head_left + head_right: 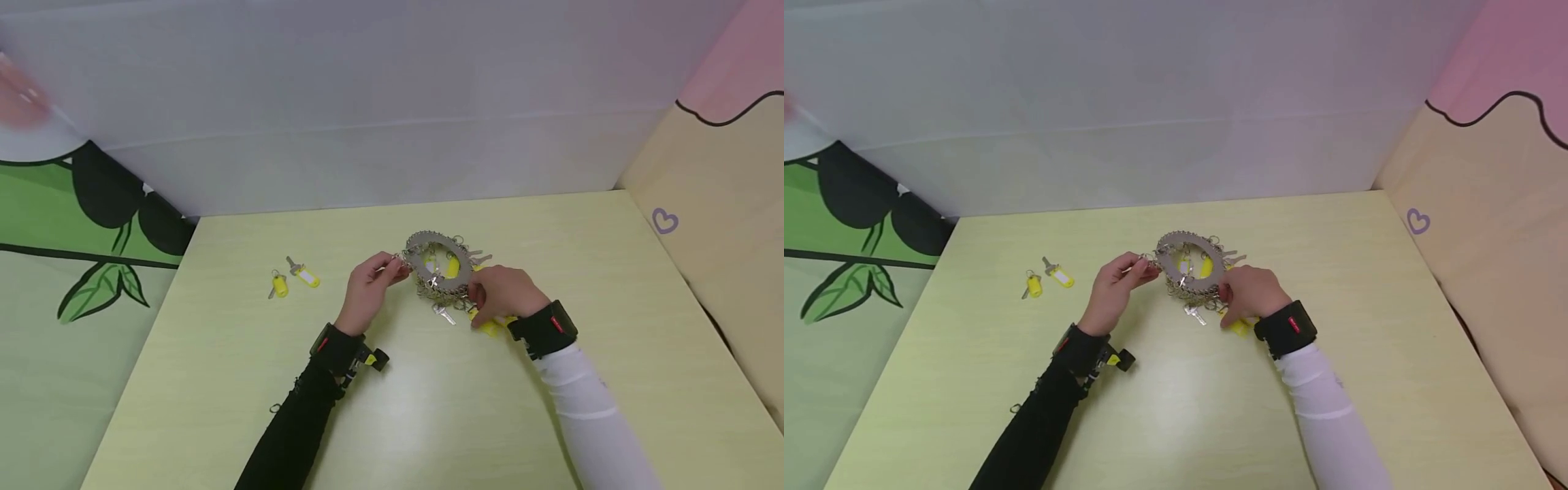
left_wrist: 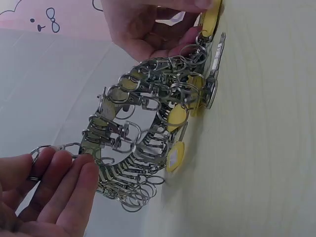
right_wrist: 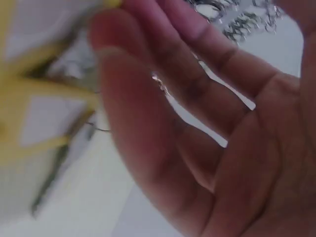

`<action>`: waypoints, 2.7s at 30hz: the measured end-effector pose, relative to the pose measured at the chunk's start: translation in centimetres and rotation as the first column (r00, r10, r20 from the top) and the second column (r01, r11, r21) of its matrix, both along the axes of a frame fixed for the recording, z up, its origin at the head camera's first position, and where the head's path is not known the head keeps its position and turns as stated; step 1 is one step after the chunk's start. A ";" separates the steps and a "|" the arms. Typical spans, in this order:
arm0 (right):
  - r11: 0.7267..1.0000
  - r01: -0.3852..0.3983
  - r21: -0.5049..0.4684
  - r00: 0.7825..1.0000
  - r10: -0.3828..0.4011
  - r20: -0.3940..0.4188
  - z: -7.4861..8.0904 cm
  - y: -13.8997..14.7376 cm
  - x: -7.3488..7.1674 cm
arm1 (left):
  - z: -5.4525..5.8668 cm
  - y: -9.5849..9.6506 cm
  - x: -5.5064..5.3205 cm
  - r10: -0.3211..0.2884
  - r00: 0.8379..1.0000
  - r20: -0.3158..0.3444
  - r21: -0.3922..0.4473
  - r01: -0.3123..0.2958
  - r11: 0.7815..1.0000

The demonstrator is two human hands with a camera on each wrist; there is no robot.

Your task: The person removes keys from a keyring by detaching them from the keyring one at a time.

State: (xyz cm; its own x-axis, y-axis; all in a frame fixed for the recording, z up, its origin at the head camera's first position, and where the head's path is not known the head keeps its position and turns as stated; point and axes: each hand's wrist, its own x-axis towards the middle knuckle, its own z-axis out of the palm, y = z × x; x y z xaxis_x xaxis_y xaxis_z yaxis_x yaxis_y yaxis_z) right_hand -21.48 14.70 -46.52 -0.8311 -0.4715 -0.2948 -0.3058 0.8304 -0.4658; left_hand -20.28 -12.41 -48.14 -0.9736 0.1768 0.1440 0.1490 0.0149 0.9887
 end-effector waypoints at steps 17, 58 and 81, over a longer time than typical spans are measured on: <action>0.884 -0.099 -0.456 0.989 0.139 0.056 1.6 1.2 -0.3 | -0.4 -1.1 -0.4 0.041 0.991 0.129 0.056 -0.048 0.997; 0.652 0.041 -0.757 0.997 0.017 0.069 2.4 -1.0 0.3 | 0.4 2.7 2.0 -0.236 0.957 -0.166 -0.462 0.136 0.876; 0.749 -0.029 -0.662 0.999 0.038 -0.001 2.1 -0.5 -0.4 | -0.7 2.7 1.2 -0.195 0.932 -0.307 -0.610 -0.035 0.792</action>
State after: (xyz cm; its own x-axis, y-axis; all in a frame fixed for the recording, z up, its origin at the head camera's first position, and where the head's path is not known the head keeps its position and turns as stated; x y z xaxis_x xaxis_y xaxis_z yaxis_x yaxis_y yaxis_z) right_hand -21.91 14.22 -44.38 -0.8095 -0.5799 0.0919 -0.3187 0.3025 -0.8983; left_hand -19.12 -9.66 -48.86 -0.8614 0.4128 0.2959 0.4956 0.5556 0.6676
